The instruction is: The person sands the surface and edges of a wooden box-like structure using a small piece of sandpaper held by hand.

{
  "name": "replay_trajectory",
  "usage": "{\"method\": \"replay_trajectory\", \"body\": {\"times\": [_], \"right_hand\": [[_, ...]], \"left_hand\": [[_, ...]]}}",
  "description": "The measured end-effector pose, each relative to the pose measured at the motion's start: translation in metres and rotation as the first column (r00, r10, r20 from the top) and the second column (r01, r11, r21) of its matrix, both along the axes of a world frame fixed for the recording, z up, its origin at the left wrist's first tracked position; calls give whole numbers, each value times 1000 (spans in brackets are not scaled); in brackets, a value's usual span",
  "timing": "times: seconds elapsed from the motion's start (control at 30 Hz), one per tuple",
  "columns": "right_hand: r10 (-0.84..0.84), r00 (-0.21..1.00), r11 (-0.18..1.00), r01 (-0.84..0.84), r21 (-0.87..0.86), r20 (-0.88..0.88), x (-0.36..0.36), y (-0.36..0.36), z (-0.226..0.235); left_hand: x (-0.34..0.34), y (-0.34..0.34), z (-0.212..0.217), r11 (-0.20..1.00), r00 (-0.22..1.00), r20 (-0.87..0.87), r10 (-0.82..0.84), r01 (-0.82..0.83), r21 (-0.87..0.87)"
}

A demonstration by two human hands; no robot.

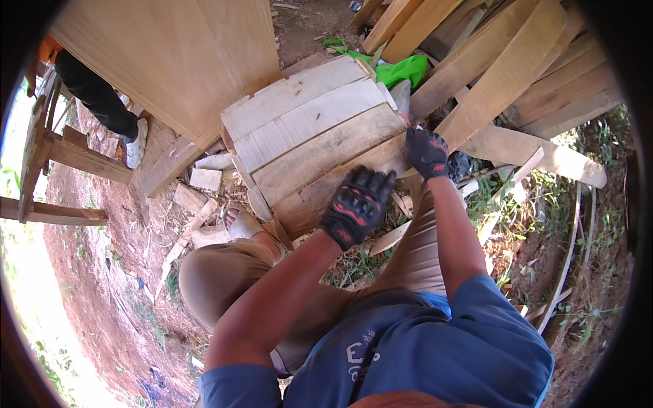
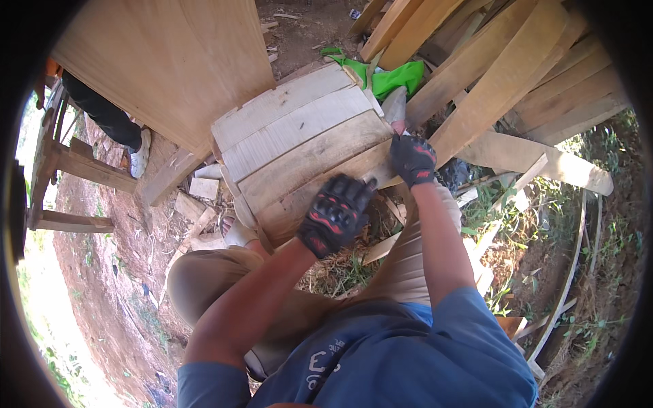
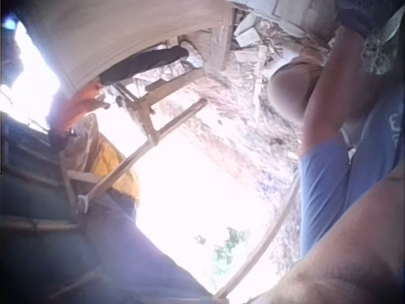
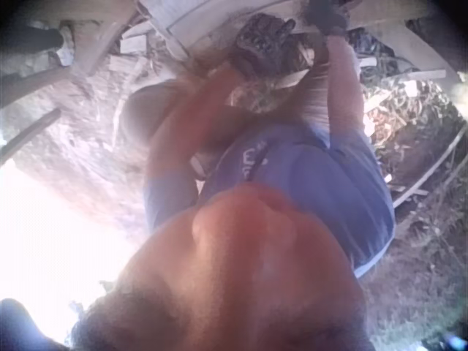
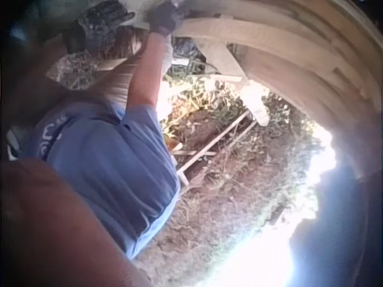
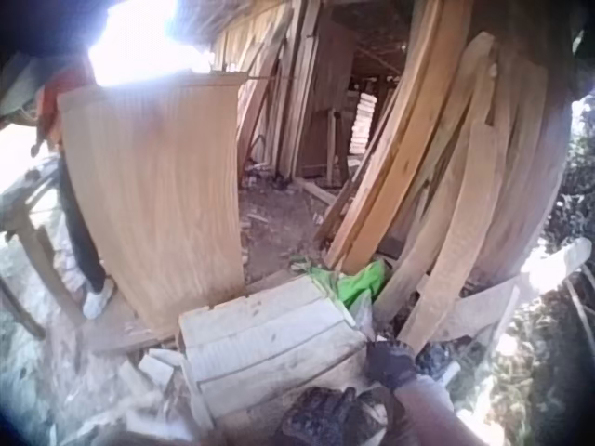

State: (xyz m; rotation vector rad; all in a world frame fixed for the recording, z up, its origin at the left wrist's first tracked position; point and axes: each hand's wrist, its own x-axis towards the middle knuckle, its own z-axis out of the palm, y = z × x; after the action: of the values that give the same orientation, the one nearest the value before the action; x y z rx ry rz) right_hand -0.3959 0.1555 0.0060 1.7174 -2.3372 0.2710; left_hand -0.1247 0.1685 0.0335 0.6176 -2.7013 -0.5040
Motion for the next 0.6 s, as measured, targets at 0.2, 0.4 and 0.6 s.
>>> {"method": "replay_trajectory", "body": {"times": [0.2,0.4,0.6], "right_hand": [[-47,998,997,43,65,51,5,3,1],[-160,980,983,148,106,119,11,-9,10],[-146,987,988,143,53,64,10,-18,3]], "left_hand": [[8,-25,-24,988,988,3,152,-152,4],[-1,-31,-26,985,984,54,168,-166,-51],[-8,-30,-24,988,987,30,157,-157,0]]}}
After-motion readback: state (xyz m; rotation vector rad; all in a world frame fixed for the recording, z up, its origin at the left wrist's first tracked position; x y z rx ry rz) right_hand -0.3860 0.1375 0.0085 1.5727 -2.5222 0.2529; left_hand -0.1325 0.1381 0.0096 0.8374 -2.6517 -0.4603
